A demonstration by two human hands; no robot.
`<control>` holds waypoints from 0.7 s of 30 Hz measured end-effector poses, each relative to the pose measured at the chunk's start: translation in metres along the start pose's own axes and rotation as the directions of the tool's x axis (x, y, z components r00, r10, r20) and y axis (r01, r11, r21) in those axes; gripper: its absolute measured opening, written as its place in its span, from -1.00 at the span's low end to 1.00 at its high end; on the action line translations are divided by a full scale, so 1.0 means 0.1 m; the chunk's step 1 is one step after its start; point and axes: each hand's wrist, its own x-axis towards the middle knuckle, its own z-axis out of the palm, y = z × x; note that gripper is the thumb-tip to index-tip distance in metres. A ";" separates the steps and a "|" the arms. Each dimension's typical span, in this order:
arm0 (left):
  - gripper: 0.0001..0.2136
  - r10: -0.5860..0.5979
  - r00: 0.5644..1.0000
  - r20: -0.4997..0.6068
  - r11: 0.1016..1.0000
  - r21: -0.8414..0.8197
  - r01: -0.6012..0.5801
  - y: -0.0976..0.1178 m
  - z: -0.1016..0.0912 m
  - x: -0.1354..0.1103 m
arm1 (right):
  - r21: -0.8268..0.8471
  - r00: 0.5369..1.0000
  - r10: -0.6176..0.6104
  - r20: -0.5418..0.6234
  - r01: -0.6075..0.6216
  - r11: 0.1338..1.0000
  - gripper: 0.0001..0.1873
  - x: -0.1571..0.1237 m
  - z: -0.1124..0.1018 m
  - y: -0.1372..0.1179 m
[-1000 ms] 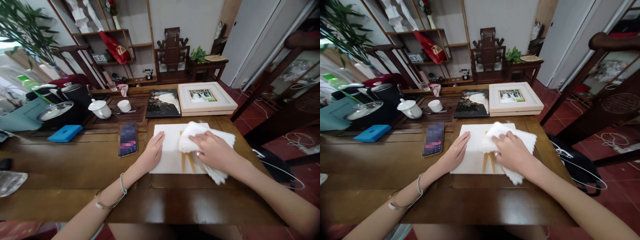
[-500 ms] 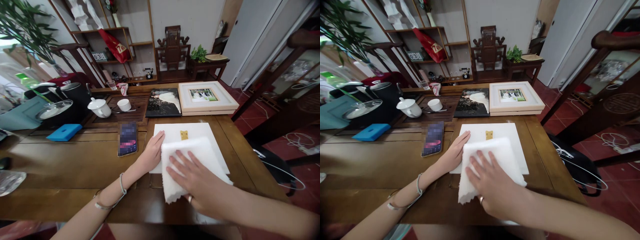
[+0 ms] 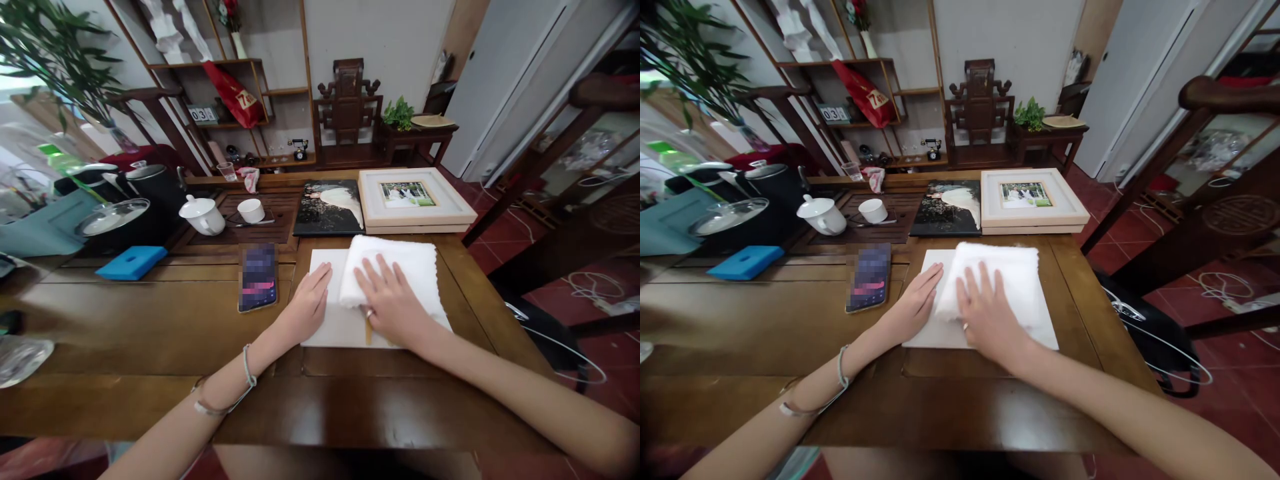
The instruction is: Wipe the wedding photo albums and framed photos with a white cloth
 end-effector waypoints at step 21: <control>-0.55 -0.003 1.000 -0.008 1.000 0.003 0.003 0.02 -0.01 0.00 | 0.086 0.998 -0.017 0.065 0.011 0.996 -0.30 0.01 -0.07 0.18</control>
